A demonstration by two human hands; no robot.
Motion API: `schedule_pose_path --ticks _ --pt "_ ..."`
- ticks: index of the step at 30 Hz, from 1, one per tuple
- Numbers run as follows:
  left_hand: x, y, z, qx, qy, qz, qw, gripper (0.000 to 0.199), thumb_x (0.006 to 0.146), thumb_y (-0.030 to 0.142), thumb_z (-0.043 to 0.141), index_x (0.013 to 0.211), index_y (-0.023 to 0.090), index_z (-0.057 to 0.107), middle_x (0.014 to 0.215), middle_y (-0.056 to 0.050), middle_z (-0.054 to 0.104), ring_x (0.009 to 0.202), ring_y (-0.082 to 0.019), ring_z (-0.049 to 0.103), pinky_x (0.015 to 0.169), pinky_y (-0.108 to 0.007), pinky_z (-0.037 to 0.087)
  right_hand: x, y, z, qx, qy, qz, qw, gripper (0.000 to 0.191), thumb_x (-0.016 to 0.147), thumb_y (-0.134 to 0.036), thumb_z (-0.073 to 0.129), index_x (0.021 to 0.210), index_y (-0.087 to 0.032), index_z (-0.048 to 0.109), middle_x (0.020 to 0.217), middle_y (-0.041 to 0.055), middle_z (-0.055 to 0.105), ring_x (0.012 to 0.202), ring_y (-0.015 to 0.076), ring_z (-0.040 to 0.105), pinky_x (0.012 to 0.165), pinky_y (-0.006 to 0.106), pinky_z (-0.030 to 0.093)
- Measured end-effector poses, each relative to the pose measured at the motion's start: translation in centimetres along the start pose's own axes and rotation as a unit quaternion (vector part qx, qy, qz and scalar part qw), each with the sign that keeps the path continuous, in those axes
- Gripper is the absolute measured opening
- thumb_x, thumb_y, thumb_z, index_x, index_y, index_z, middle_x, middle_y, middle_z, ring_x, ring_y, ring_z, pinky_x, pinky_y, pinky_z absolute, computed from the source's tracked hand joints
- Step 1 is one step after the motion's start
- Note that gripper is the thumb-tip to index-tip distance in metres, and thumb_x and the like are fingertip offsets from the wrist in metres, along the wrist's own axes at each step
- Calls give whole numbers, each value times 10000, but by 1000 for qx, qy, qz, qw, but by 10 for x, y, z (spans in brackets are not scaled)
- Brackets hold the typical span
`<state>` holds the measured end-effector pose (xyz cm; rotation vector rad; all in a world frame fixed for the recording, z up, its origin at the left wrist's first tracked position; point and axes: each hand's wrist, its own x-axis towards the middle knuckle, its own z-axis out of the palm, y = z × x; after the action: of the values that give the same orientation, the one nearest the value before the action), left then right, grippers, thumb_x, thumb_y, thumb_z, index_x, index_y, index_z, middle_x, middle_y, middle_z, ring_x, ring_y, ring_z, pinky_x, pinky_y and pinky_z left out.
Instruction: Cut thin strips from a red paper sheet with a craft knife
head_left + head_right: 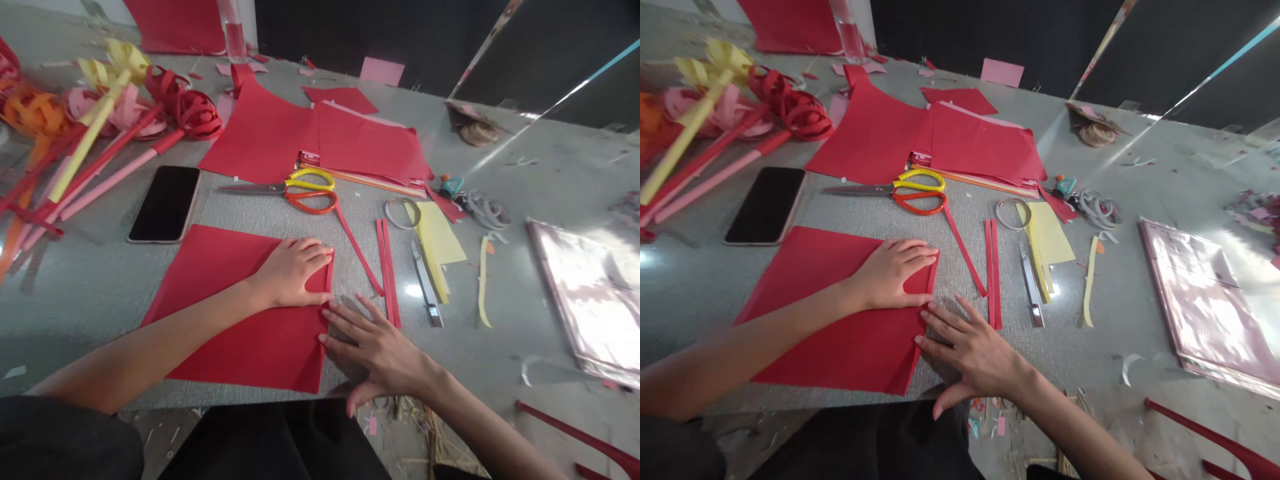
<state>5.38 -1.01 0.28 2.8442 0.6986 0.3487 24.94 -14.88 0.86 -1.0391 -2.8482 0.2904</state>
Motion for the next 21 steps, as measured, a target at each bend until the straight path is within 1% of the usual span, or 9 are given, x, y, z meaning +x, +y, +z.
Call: schedule_pose_path --ticks 5,8,11,14,17,21 --pt "0 -1 1 -5 -4 -2 1000 617 736 613 551 1184 189 543 1313 -76 534 1233 -273 410 972 -420 301 -2 -2 0 24 1 -25 999 750 770 -683 461 1342 -200 423 1434 105 376 1372 248 212 1097 550 115" --pt "0 -2 1 -4 -3 -1 1000 635 725 629 553 1180 185 543 1314 -74 535 1231 -273 411 965 -422 305 -4 -4 1 42 -1 -40 998 723 775 -675 462 1328 -210 442 1410 80 421 1368 246 225 1098 553 110" --pt "0 -2 1 -1 0 1 1000 641 722 629 557 1173 172 542 1312 -71 538 1227 -267 414 958 -419 310 -6 -7 2 49 -5 -48 998 683 788 -673 446 1308 -230 467 1409 58 424 1366 242 233 1103 542 111" --pt "0 -1 1 1 4 1 1000 644 724 631 555 1169 165 542 1310 -70 541 1225 -265 417 959 -422 309 -7 -11 3 44 0 -53 998 709 782 -700 417 1306 -226 471 1410 53 424 1368 245 225 1105 534 119" --pt "0 -1 1 0 3 0 1000 655 719 639 555 1174 168 540 1310 -72 541 1227 -270 415 957 -425 311 -8 -18 3 40 2 -74 996 743 767 -734 385 1316 -239 460 1410 42 426 1373 241 211 1109 527 112" --pt "0 -1 1 0 3 2 1000 646 717 626 567 1171 168 541 1305 -73 545 1224 -271 419 958 -425 313 -12 -26 3 31 -9 -77 997 742 785 -730 356 1343 -245 425 1433 31 394 1381 235 183 1112 530 103"
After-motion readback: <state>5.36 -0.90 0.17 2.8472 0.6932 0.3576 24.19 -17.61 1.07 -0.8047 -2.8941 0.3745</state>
